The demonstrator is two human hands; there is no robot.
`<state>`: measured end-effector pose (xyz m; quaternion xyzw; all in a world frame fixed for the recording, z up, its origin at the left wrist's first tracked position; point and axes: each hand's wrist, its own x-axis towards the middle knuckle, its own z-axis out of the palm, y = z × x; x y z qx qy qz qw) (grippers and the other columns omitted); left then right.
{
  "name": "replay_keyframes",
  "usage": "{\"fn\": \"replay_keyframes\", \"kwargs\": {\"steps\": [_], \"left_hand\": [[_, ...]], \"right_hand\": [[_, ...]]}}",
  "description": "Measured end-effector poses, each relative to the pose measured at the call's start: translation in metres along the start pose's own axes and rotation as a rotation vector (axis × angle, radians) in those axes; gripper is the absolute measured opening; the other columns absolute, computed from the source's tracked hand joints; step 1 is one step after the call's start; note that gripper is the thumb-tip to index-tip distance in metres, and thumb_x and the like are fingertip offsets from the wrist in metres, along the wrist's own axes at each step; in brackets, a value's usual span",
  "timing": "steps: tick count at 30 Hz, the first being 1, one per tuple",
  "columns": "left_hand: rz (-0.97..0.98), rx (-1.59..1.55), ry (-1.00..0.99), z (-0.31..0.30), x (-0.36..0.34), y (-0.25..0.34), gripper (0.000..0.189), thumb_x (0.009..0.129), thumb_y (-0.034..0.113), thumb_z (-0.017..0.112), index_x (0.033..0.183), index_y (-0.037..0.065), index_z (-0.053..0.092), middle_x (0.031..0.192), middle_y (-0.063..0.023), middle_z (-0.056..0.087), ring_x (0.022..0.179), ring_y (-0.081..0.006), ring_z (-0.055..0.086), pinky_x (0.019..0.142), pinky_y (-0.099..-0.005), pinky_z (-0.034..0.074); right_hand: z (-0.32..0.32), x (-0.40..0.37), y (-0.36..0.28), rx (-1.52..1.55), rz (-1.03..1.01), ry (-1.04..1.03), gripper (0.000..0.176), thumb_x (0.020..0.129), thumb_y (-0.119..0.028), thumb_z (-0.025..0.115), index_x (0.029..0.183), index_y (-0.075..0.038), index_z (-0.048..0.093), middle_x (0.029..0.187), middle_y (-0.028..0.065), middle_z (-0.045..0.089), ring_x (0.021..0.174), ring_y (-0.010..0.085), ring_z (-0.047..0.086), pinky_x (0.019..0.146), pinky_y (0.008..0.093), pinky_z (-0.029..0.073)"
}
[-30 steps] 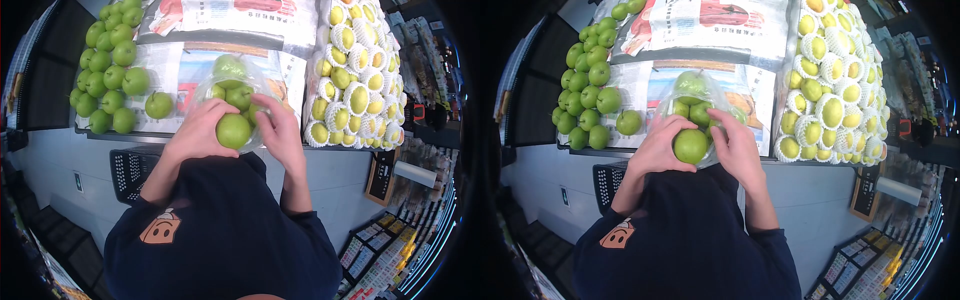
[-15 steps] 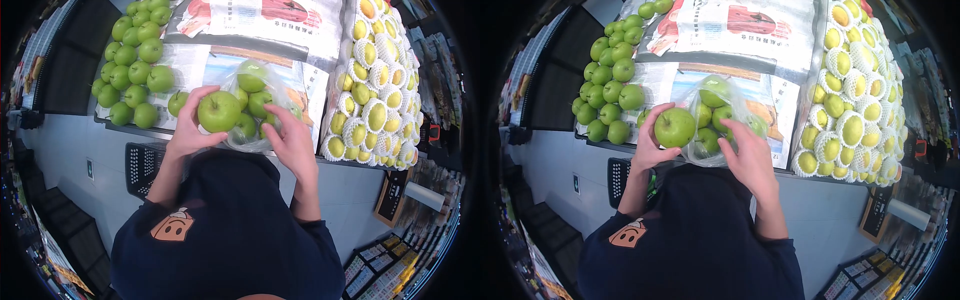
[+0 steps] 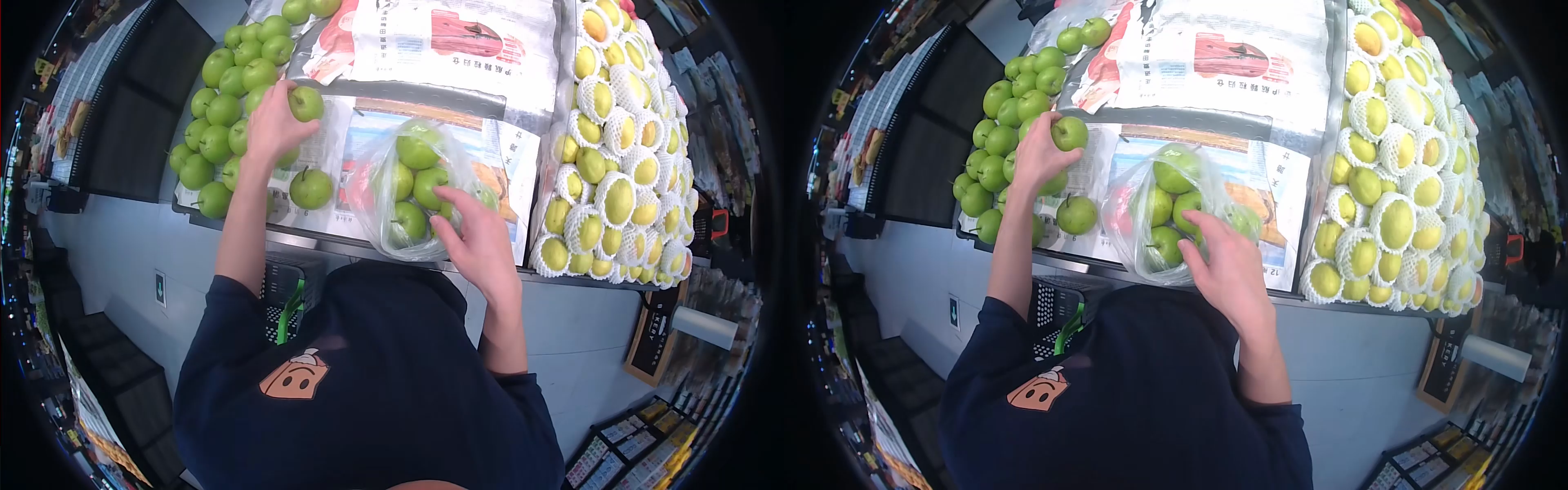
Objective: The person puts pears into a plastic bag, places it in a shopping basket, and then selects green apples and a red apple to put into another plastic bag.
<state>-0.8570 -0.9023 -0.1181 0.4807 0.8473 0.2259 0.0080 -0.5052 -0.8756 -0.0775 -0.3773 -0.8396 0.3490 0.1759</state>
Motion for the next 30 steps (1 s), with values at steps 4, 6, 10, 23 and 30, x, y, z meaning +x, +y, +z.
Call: {"fn": "replay_keyframes", "kwargs": {"steps": [4, 6, 10, 23, 30], "left_hand": [[0.005, 0.148, -0.090, 0.004, 0.009, -0.002, 0.069, 0.068, 0.030, 0.082, 0.127, 0.006, 0.055, 0.122, -0.0169, 0.064, 0.114, -0.0337, 0.060, 0.100, -0.0436, 0.047], [0.040, 0.198, -0.053, 0.005, 0.010, -0.004, 0.063, 0.071, 0.026, 0.081, 0.125, 0.006, 0.056, 0.121, -0.0156, 0.064, 0.114, -0.0323, 0.060, 0.100, -0.0428, 0.047], [0.238, -0.021, 0.086, -0.011, 0.001, 0.023, 0.042, 0.079, 0.014, 0.074, 0.118, 0.005, 0.061, 0.116, -0.0122, 0.066, 0.108, -0.0291, 0.061, 0.094, -0.0402, 0.048], [0.499, -0.110, -0.121, 0.056, -0.056, 0.140, 0.059, 0.070, 0.011, 0.079, 0.123, 0.005, 0.053, 0.121, -0.0145, 0.056, 0.115, -0.0353, 0.055, 0.092, -0.0459, 0.048], [0.548, -0.024, -0.167, 0.067, -0.043, 0.135, 0.065, 0.062, 0.006, 0.077, 0.123, 0.008, 0.055, 0.121, -0.0119, 0.059, 0.111, -0.0351, 0.059, 0.089, -0.0469, 0.049]], "right_hand": [[-0.001, -0.001, 0.001, -0.001, 0.011, -0.017, 0.034, 0.091, -0.019, 0.066, 0.123, -0.007, 0.062, 0.111, 0.0184, 0.070, 0.095, 0.0386, 0.067, 0.082, 0.0444, 0.053], [0.000, -0.002, 0.001, -0.018, 0.005, -0.022, 0.034, 0.092, -0.020, 0.065, 0.124, -0.008, 0.061, 0.112, 0.0178, 0.069, 0.096, 0.0382, 0.067, 0.082, 0.0444, 0.053], [0.000, -0.001, 0.002, -0.009, -0.020, -0.010, 0.033, 0.093, -0.019, 0.064, 0.123, -0.008, 0.061, 0.112, 0.0169, 0.069, 0.093, 0.0376, 0.067, 0.080, 0.0451, 0.053], [0.010, 0.001, 0.003, -0.008, -0.103, -0.025, 0.031, 0.091, -0.016, 0.064, 0.121, -0.006, 0.061, 0.106, 0.0160, 0.070, 0.087, 0.0362, 0.068, 0.076, 0.0449, 0.053], [0.012, 0.004, 0.001, -0.025, -0.087, -0.043, 0.033, 0.090, -0.013, 0.065, 0.122, -0.006, 0.063, 0.108, 0.0147, 0.072, 0.094, 0.0354, 0.069, 0.081, 0.0423, 0.054]]}}
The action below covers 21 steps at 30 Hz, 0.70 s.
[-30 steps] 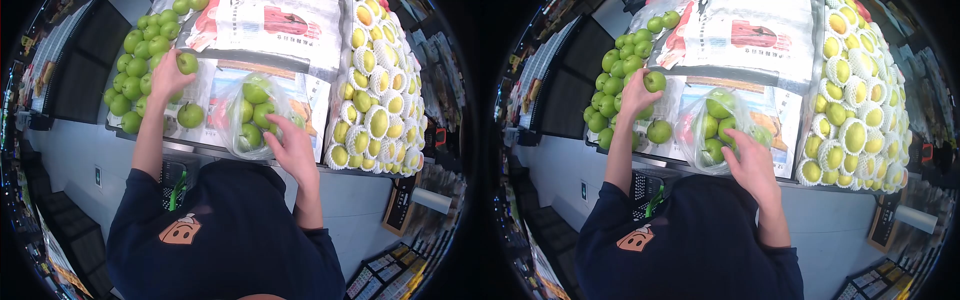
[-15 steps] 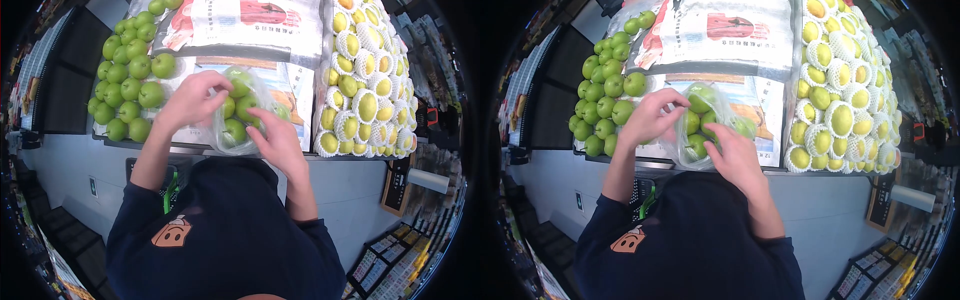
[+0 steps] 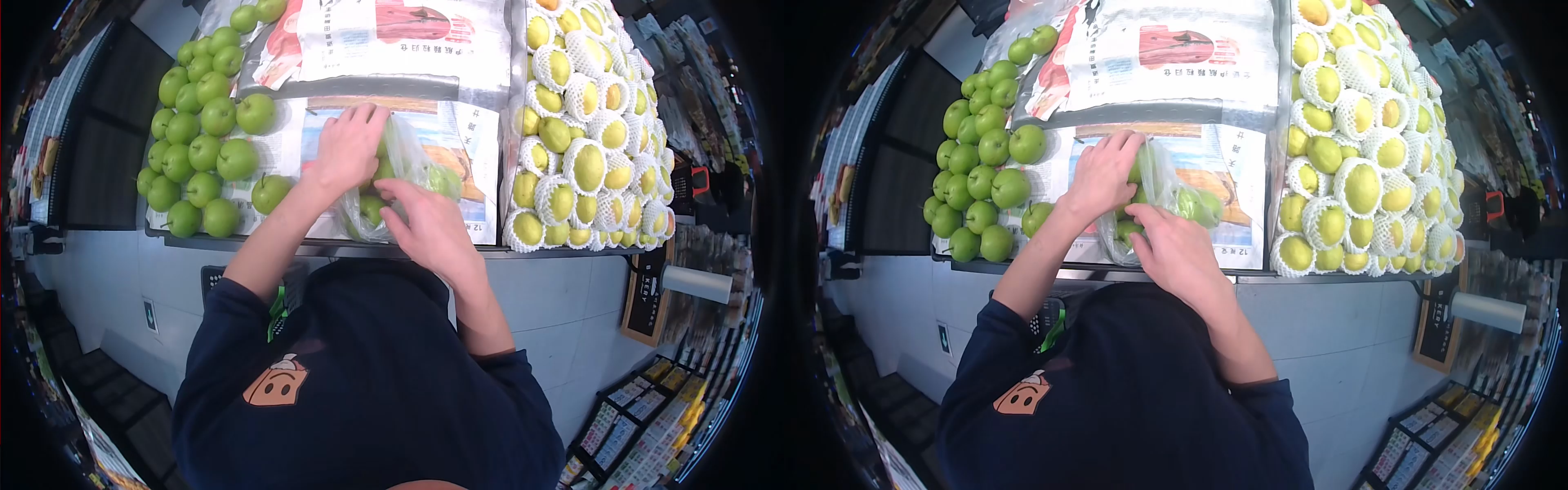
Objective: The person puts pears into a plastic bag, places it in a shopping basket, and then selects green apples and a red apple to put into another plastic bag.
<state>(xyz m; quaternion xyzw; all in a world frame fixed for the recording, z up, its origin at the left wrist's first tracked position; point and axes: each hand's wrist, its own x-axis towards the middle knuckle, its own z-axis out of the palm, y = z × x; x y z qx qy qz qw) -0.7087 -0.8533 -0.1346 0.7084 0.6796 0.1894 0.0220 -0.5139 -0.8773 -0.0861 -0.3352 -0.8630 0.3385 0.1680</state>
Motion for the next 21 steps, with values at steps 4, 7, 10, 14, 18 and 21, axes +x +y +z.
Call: {"fn": "replay_keyframes", "kwargs": {"steps": [4, 7, 10, 14, 18, 21], "left_hand": [[-0.012, -0.076, -0.027, -0.016, 0.001, -0.004, 0.055, 0.067, 0.007, 0.074, 0.119, 0.011, 0.058, 0.110, -0.0086, 0.063, 0.103, -0.0326, 0.063, 0.085, -0.0455, 0.050], [-0.072, -0.237, 0.018, -0.041, 0.008, -0.019, 0.044, 0.072, 0.009, 0.071, 0.114, 0.011, 0.060, 0.102, -0.0076, 0.065, 0.098, -0.0315, 0.065, 0.083, -0.0436, 0.052], [-0.017, -0.268, 0.027, -0.043, 0.003, -0.019, 0.035, 0.075, 0.011, 0.068, 0.110, 0.011, 0.063, 0.098, -0.0073, 0.066, 0.096, -0.0307, 0.065, 0.083, -0.0422, 0.053], [0.045, -0.208, -0.032, -0.031, -0.006, -0.010, 0.032, 0.074, 0.007, 0.070, 0.105, 0.010, 0.066, 0.110, -0.0082, 0.062, 0.105, -0.0310, 0.061, 0.084, -0.0435, 0.053], [0.013, -0.113, -0.063, -0.018, -0.004, -0.005, 0.059, 0.067, 0.009, 0.077, 0.123, 0.010, 0.055, 0.120, -0.0142, 0.058, 0.113, -0.0353, 0.058, 0.091, -0.0449, 0.052], [-0.066, -0.100, -0.153, -0.010, 0.004, -0.002, 0.071, 0.064, 0.012, 0.079, 0.129, 0.009, 0.049, 0.120, -0.0173, 0.059, 0.111, -0.0384, 0.060, 0.092, -0.0465, 0.051]], "right_hand": [[0.002, 0.000, 0.004, -0.001, -0.065, 0.049, 0.031, 0.090, -0.013, 0.065, 0.120, -0.007, 0.060, 0.099, 0.0140, 0.072, 0.089, 0.0342, 0.069, 0.075, 0.0435, 0.054], [-0.005, 0.002, 0.002, 0.042, 0.003, 0.042, 0.031, 0.091, -0.014, 0.064, 0.121, -0.008, 0.060, 0.100, 0.0132, 0.073, 0.089, 0.0340, 0.070, 0.076, 0.0436, 0.054], [-0.009, -0.002, -0.003, 0.043, 0.070, -0.001, 0.030, 0.091, -0.014, 0.064, 0.121, -0.008, 0.061, 0.101, 0.0125, 0.073, 0.090, 0.0340, 0.070, 0.077, 0.0439, 0.054], [-0.007, -0.001, -0.002, 0.010, 0.017, 0.026, 0.030, 0.091, -0.015, 0.064, 0.120, -0.008, 0.061, 0.101, 0.0123, 0.073, 0.090, 0.0339, 0.070, 0.077, 0.0439, 0.054], [-0.005, -0.003, 0.001, 0.024, -0.013, 0.057, 0.032, 0.090, -0.014, 0.065, 0.121, -0.008, 0.062, 0.103, 0.0107, 0.074, 0.080, 0.0339, 0.069, 0.073, 0.0417, 0.053], [-0.004, -0.002, 0.000, 0.006, -0.025, 0.072, 0.032, 0.090, -0.014, 0.065, 0.121, -0.008, 0.062, 0.102, 0.0110, 0.074, 0.082, 0.0340, 0.069, 0.074, 0.0421, 0.053]]}}
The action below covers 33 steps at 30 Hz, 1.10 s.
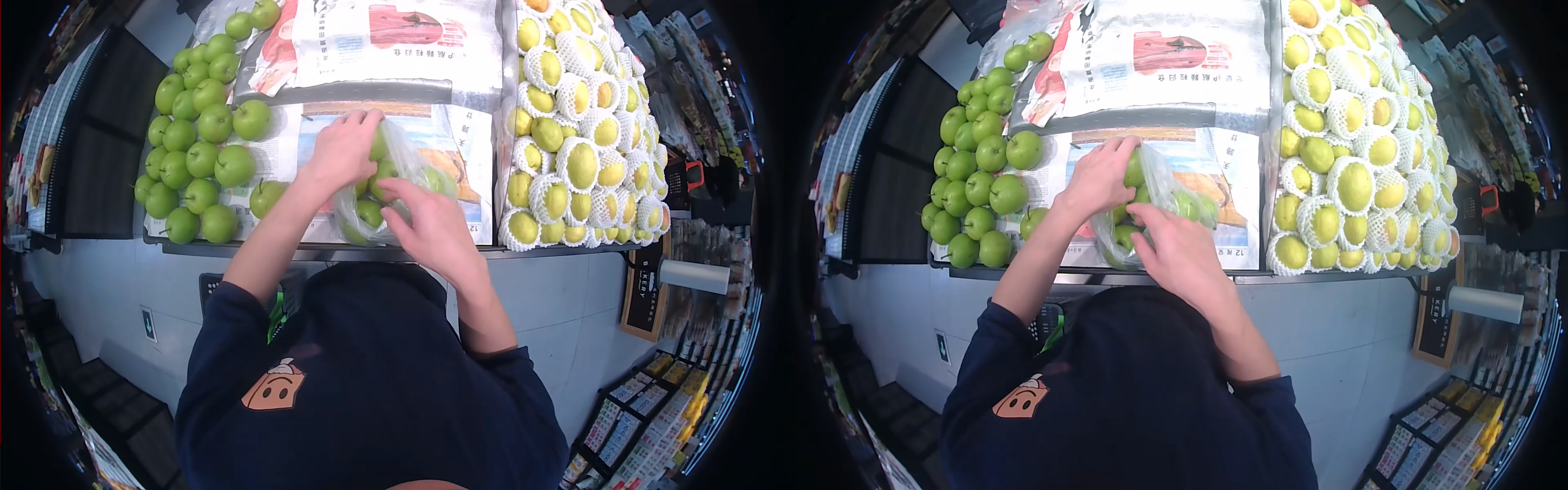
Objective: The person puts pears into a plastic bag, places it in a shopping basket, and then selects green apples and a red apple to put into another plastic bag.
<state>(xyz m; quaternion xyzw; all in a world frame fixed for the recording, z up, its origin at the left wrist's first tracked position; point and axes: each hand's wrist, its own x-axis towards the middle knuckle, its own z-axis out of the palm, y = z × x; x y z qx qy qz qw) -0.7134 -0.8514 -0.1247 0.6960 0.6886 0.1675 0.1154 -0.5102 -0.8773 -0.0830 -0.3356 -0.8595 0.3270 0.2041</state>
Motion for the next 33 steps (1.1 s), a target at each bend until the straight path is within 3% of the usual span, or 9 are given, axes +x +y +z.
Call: {"fn": "replay_keyframes", "kwargs": {"steps": [4, 7, 11, 14, 18, 21, 24, 27, 33], "left_hand": [[0.014, -0.020, -0.029, -0.009, 0.006, -0.005, 0.073, 0.063, 0.013, 0.079, 0.129, 0.007, 0.048, 0.119, -0.0195, 0.063, 0.109, -0.0428, 0.061, 0.092, -0.0477, 0.051], [-0.056, -0.151, 0.000, -0.022, 0.002, -0.013, 0.074, 0.065, 0.028, 0.082, 0.129, 0.010, 0.052, 0.109, -0.0195, 0.067, 0.102, -0.0367, 0.066, 0.088, -0.0461, 0.053], [-0.016, -0.845, 0.102, -0.046, -0.013, -0.032, 0.056, 0.083, 0.038, 0.073, 0.126, 0.005, 0.057, 0.101, -0.0133, 0.070, 0.092, -0.0235, 0.069, 0.076, -0.0367, 0.056], [-0.330, -1.565, 0.024, -0.046, -0.038, -0.053, 0.058, 0.092, 0.046, 0.063, 0.128, 0.001, 0.056, 0.107, -0.0131, 0.070, 0.093, -0.0202, 0.070, 0.065, -0.0335, 0.058], [-0.249, -1.731, -0.014, -0.049, -0.061, -0.042, 0.065, 0.096, 0.051, 0.056, 0.135, -0.001, 0.051, 0.106, -0.0142, 0.069, 0.088, -0.0235, 0.072, 0.055, -0.0305, 0.059], [-0.221, -1.712, -0.041, -0.036, -0.069, -0.057, 0.074, 0.094, 0.057, 0.053, 0.139, -0.002, 0.047, 0.114, -0.0219, 0.066, 0.086, -0.0360, 0.072, 0.053, -0.0341, 0.060], [-0.197, -1.812, 0.070, -0.028, -0.077, -0.066, 0.070, 0.094, 0.054, 0.055, 0.139, 0.000, 0.047, 0.120, -0.0232, 0.063, 0.092, -0.0357, 0.071, 0.055, -0.0356, 0.061], [-0.313, -1.808, 0.216, -0.041, -0.081, -0.064, 0.066, 0.093, 0.044, 0.062, 0.141, 0.003, 0.042, 0.127, -0.0219, 0.059, 0.106, -0.0334, 0.067, 0.071, -0.0376, 0.063], [-0.252, -1.018, 0.399, -0.046, -0.074, -0.075, 0.089, 0.079, 0.019, 0.080, 0.150, 0.005, 0.028, 0.130, -0.0133, 0.054, 0.116, -0.0265, 0.059, 0.099, -0.0415, 0.050]], "right_hand": [[-0.003, 0.000, -0.003, -0.020, 0.011, -0.026, 0.031, 0.091, -0.015, 0.064, 0.121, -0.008, 0.061, 0.099, 0.0134, 0.073, 0.090, 0.0335, 0.069, 0.077, 0.0441, 0.054], [-0.005, 0.002, -0.001, 0.001, 0.039, -0.026, 0.031, 0.091, -0.016, 0.065, 0.121, -0.008, 0.061, 0.100, 0.0134, 0.073, 0.090, 0.0337, 0.069, 0.077, 0.0443, 0.054], [-0.005, -0.001, 0.001, 0.036, 0.054, -0.011, 0.034, 0.091, -0.015, 0.065, 0.123, -0.007, 0.061, 0.102, 0.0110, 0.074, 0.077, 0.0318, 0.068, 0.071, 0.0412, 0.053], [-0.007, 0.001, -0.001, 0.052, 0.066, -0.031, 0.033, 0.092, -0.015, 0.064, 0.124, -0.008, 0.061, 0.104, 0.0109, 0.074, 0.082, 0.0330, 0.069, 0.075, 0.0422, 0.054], [-0.009, 0.001, -0.002, 0.073, 0.110, -0.063, 0.032, 0.092, -0.015, 0.063, 0.124, -0.008, 0.061, 0.104, 0.0107, 0.074, 0.084, 0.0340, 0.070, 0.076, 0.0429, 0.054], [-0.007, 0.002, 0.001, 0.095, 0.111, -0.058, 0.032, 0.092, -0.015, 0.063, 0.123, -0.008, 0.062, 0.103, 0.0099, 0.074, 0.077, 0.0331, 0.069, 0.073, 0.0419, 0.053], [-0.008, 0.002, 0.000, 0.111, 0.128, -0.060, 0.033, 0.091, -0.015, 0.063, 0.123, -0.008, 0.062, 0.102, 0.0098, 0.074, 0.069, 0.0318, 0.067, 0.070, 0.0413, 0.052], [-0.002, 0.000, 0.007, 0.169, 0.071, 0.000, 0.038, 0.089, -0.007, 0.066, 0.127, -0.004, 0.062, 0.100, 0.0095, 0.075, 0.048, 0.0122, 0.049, 0.049, 0.0293, 0.041], [-0.001, 0.000, 0.009, 0.176, 0.080, 0.028, 0.037, 0.088, -0.007, 0.066, 0.125, -0.003, 0.063, 0.098, 0.0091, 0.076, 0.048, 0.0120, 0.048, 0.049, 0.0294, 0.041]]}}
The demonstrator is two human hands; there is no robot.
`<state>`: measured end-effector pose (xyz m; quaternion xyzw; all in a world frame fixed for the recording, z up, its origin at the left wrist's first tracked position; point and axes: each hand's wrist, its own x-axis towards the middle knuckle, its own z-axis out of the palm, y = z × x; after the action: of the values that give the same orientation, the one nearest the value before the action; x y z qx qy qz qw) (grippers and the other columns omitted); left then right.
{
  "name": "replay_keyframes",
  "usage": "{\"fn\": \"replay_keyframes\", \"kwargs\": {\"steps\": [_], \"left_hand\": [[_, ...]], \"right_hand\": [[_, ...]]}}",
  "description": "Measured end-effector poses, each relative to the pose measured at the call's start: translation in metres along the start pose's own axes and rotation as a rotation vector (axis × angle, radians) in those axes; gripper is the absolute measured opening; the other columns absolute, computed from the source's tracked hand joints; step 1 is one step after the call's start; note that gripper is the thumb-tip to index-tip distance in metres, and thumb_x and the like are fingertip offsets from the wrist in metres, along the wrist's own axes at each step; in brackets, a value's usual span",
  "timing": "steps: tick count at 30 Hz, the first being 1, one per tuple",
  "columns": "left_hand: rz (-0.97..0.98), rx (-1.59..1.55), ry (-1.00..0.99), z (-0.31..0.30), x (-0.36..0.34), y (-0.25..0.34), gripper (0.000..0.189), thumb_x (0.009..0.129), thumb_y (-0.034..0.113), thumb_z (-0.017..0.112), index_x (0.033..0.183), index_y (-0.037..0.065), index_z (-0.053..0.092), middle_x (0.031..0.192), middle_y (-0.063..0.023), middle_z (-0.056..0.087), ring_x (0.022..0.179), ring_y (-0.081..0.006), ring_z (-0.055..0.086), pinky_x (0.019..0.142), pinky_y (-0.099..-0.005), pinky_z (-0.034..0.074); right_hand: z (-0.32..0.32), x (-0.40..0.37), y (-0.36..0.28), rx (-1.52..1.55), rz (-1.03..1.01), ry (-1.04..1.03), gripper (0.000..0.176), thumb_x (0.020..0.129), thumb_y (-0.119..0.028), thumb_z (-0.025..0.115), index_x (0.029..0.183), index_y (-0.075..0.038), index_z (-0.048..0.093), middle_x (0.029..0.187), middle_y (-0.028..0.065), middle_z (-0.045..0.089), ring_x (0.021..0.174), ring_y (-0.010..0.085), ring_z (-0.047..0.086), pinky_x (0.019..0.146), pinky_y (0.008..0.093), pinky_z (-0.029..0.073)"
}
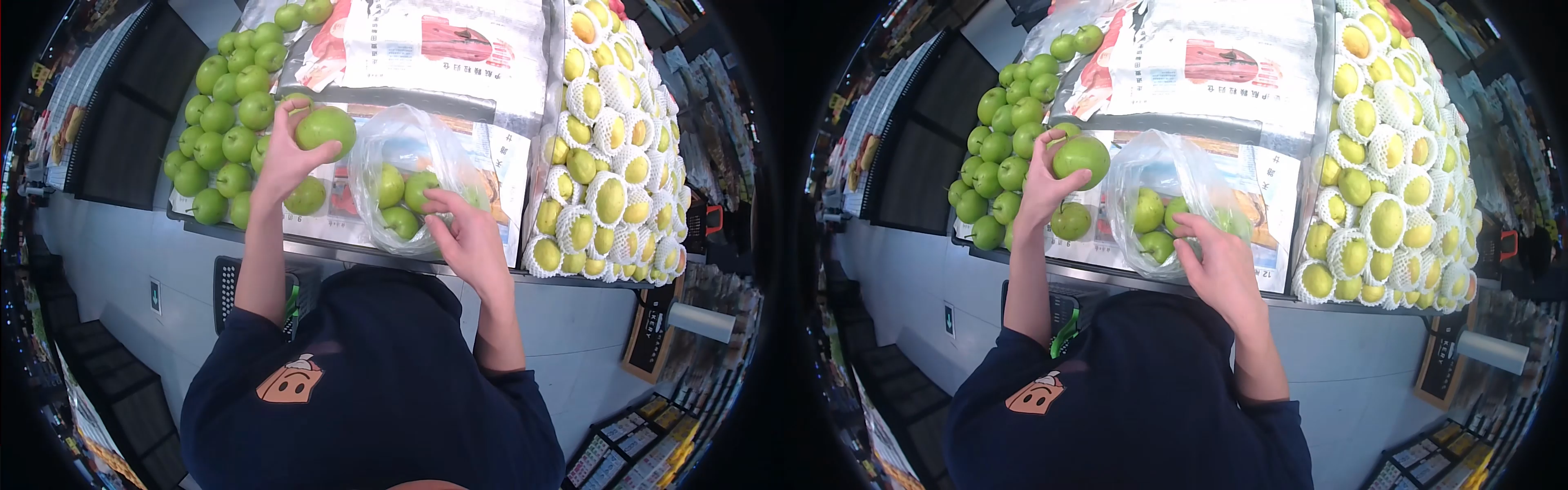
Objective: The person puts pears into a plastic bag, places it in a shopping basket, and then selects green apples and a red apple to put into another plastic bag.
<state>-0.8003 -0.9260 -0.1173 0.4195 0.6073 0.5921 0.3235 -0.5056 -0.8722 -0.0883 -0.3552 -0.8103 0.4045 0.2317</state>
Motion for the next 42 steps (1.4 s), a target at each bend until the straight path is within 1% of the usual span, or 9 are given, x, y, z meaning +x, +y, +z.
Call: {"fn": "replay_keyframes", "kwargs": {"steps": [3, 6, 15, 19, 22, 25, 31, 37, 42], "left_hand": [[0.244, 0.585, 0.123, 0.010, 0.013, 0.009, 0.095, 0.069, 0.016, 0.083, 0.148, 0.005, 0.032, 0.128, -0.0156, 0.055, 0.117, -0.0314, 0.057, 0.103, -0.0428, 0.046], [0.280, 0.792, 0.075, 0.012, 0.032, 0.001, 0.094, 0.064, 0.015, 0.083, 0.146, 0.007, 0.038, 0.126, -0.0185, 0.054, 0.117, -0.0368, 0.056, 0.103, -0.0442, 0.045], [0.201, 1.097, -0.076, 0.010, 0.066, -0.019, 0.087, 0.063, 0.019, 0.087, 0.141, 0.009, 0.049, 0.129, -0.0163, 0.055, 0.114, -0.0363, 0.059, 0.097, -0.0452, 0.048], [0.461, 0.680, 0.115, 0.022, 0.041, 0.013, 0.056, 0.076, 0.013, 0.078, 0.128, 0.005, 0.059, 0.119, -0.0145, 0.062, 0.111, -0.0333, 0.062, 0.095, -0.0406, 0.050], [0.252, 0.246, -0.267, 0.052, -0.005, 0.043, 0.034, 0.083, 0.007, 0.072, 0.115, 0.000, 0.066, 0.114, -0.0131, 0.067, 0.108, -0.0267, 0.064, 0.094, -0.0360, 0.051], [0.289, 0.449, -0.554, 0.087, -0.029, 0.043, 0.044, 0.081, 0.010, 0.075, 0.123, 0.002, 0.063, 0.116, -0.0159, 0.065, 0.108, -0.0320, 0.062, 0.095, -0.0393, 0.051], [0.362, 0.559, -0.490, 0.126, -0.045, 0.020, 0.090, 0.069, 0.022, 0.086, 0.147, 0.010, 0.042, 0.121, -0.0168, 0.061, 0.113, -0.0368, 0.057, 0.097, -0.0445, 0.047], [0.308, 0.626, -0.503, 0.138, -0.044, 0.023, 0.099, 0.064, 0.021, 0.088, 0.149, 0.008, 0.040, 0.121, -0.0185, 0.060, 0.116, -0.0368, 0.056, 0.098, -0.0429, 0.047], [0.164, 0.151, -0.363, 0.116, -0.060, 0.016, 0.093, 0.070, 0.027, 0.086, 0.149, 0.007, 0.040, 0.127, -0.0173, 0.058, 0.120, -0.0308, 0.057, 0.101, -0.0434, 0.047]], "right_hand": [[0.000, 0.000, 0.000, -0.002, -0.003, 0.005, 0.036, 0.089, -0.007, 0.066, 0.125, -0.003, 0.063, 0.098, 0.0089, 0.076, 0.048, 0.0115, 0.047, 0.048, 0.0292, 0.040], [-0.004, -0.001, -0.005, -0.030, 0.078, -0.053, 0.032, 0.090, -0.014, 0.065, 0.121, -0.006, 0.064, 0.102, 0.0100, 0.075, 0.062, 0.0294, 0.066, 0.064, 0.0402, 0.052], [-0.002, -0.004, -0.002, -0.027, 0.048, -0.019, 0.029, 0.090, -0.012, 0.066, 0.118, -0.007, 0.065, 0.105, 0.0097, 0.074, 0.063, 0.0288, 0.066, 0.064, 0.0387, 0.053], [0.002, -0.013, 0.002, -0.108, -0.043, 0.146, 0.024, 0.088, -0.010, 0.067, 0.112, -0.007, 0.067, 0.096, 0.0093, 0.072, 0.059, 0.0261, 0.063, 0.059, 0.0384, 0.051], [-0.006, -0.026, 0.001, -0.134, 0.031, 0.251, 0.022, 0.088, -0.011, 0.069, 0.110, -0.007, 0.069, 0.085, 0.0094, 0.068, 0.054, 0.0239, 0.060, 0.056, 0.0380, 0.049], [-0.018, -0.035, 0.010, -0.199, 0.138, 0.303, 0.027, 0.088, -0.012, 0.069, 0.115, -0.007, 0.069, 0.070, 0.0098, 0.063, 0.052, 0.0245, 0.058, 0.054, 0.0385, 0.048], [-0.014, -0.038, 0.034, -0.368, 0.342, 0.045, 0.059, 0.087, -0.016, 0.069, 0.141, -0.002, 0.050, 0.063, 0.0145, 0.065, 0.060, 0.0362, 0.065, 0.059, 0.0466, 0.050], [-0.006, -0.038, 0.041, -0.301, 0.332, 0.031, 0.068, 0.086, -0.018, 0.070, 0.146, -0.004, 0.043, 0.069, 0.0149, 0.067, 0.067, 0.0374, 0.067, 0.063, 0.0467, 0.051], [-0.010, -0.041, 0.041, -0.271, 0.390, 0.038, 0.064, 0.087, -0.018, 0.070, 0.145, -0.009, 0.047, 0.068, 0.0119, 0.066, 0.065, 0.0337, 0.067, 0.063, 0.0451, 0.051]]}}
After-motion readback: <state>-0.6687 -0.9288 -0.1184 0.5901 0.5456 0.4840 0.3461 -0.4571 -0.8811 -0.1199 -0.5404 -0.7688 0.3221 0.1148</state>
